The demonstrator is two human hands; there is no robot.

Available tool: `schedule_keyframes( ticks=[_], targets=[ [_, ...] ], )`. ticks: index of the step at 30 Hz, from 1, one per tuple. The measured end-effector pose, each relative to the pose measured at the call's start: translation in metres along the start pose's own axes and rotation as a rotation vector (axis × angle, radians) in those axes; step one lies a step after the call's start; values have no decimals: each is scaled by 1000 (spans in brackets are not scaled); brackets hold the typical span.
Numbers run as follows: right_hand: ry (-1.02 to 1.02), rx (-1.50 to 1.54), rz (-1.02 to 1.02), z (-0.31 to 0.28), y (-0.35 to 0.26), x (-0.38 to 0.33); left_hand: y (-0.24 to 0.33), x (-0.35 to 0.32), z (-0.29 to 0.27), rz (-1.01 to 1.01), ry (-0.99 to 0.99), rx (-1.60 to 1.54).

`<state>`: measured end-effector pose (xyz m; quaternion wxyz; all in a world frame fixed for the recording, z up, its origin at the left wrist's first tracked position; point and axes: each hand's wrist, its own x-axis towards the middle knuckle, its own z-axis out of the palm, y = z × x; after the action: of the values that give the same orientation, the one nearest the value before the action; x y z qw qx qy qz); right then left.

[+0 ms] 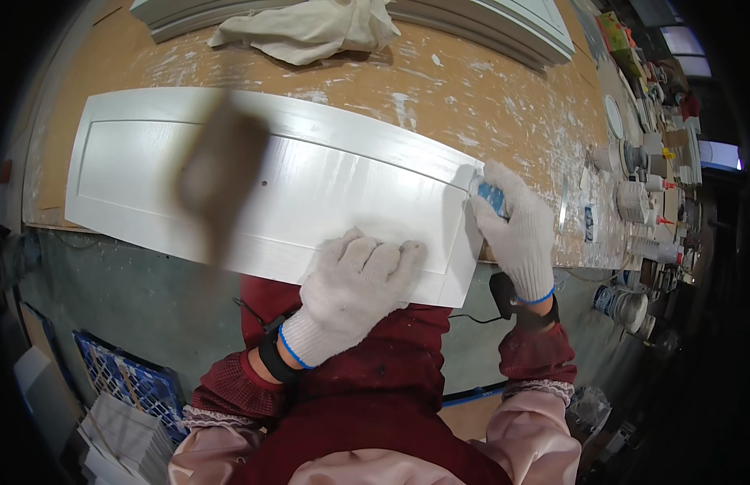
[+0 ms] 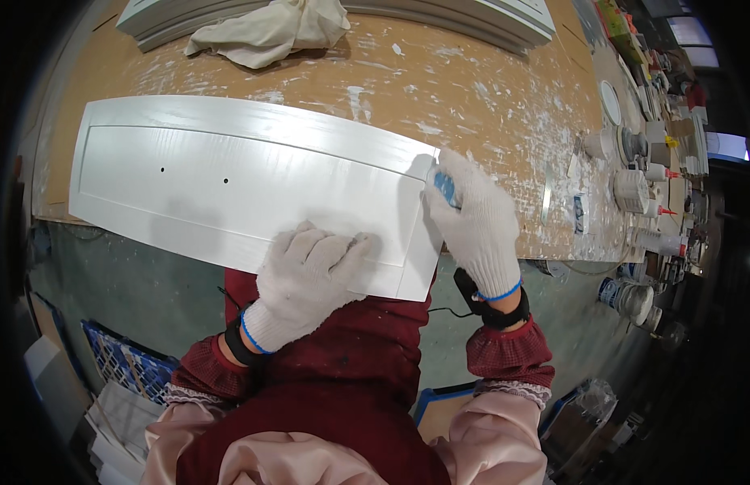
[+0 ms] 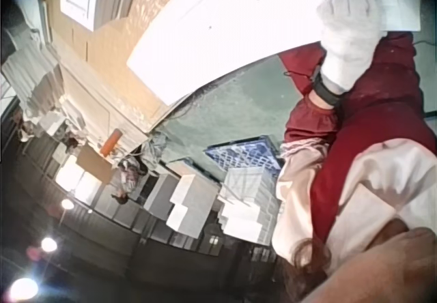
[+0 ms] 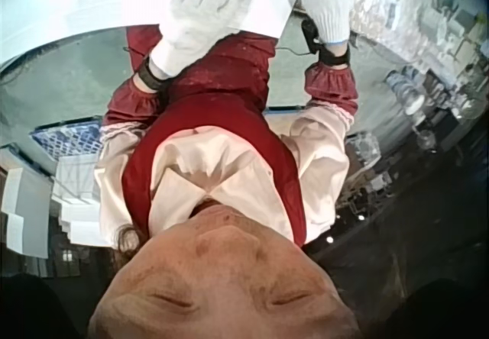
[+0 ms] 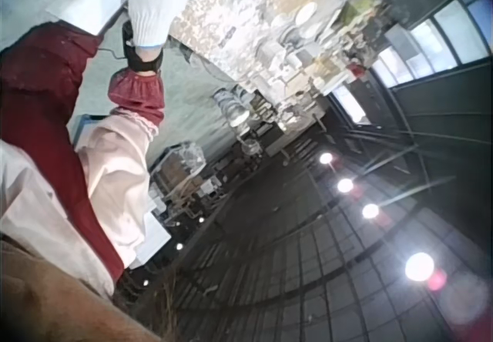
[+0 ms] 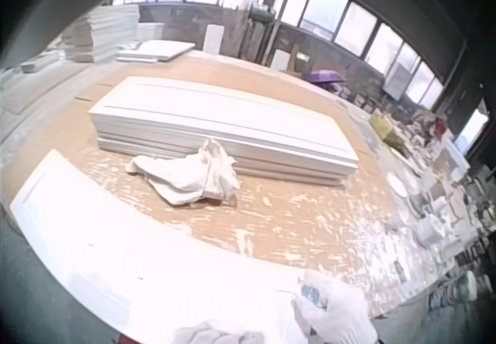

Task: Sand the edges and corners of a white furniture panel with a sanding block and wipe it clean with a cloth.

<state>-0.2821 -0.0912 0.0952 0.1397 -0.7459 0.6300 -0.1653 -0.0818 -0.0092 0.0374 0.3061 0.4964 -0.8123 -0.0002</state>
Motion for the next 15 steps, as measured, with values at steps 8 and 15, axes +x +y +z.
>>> schedule_keyframes(
  ticks=[8,15],
  targets=[
    [76,-25,-5,9,4,12,1,3,-4,-27,-7,-19],
    [32,1,-19,2,-4,0,1,-3,-5,-39,-63,-6]
  ],
)
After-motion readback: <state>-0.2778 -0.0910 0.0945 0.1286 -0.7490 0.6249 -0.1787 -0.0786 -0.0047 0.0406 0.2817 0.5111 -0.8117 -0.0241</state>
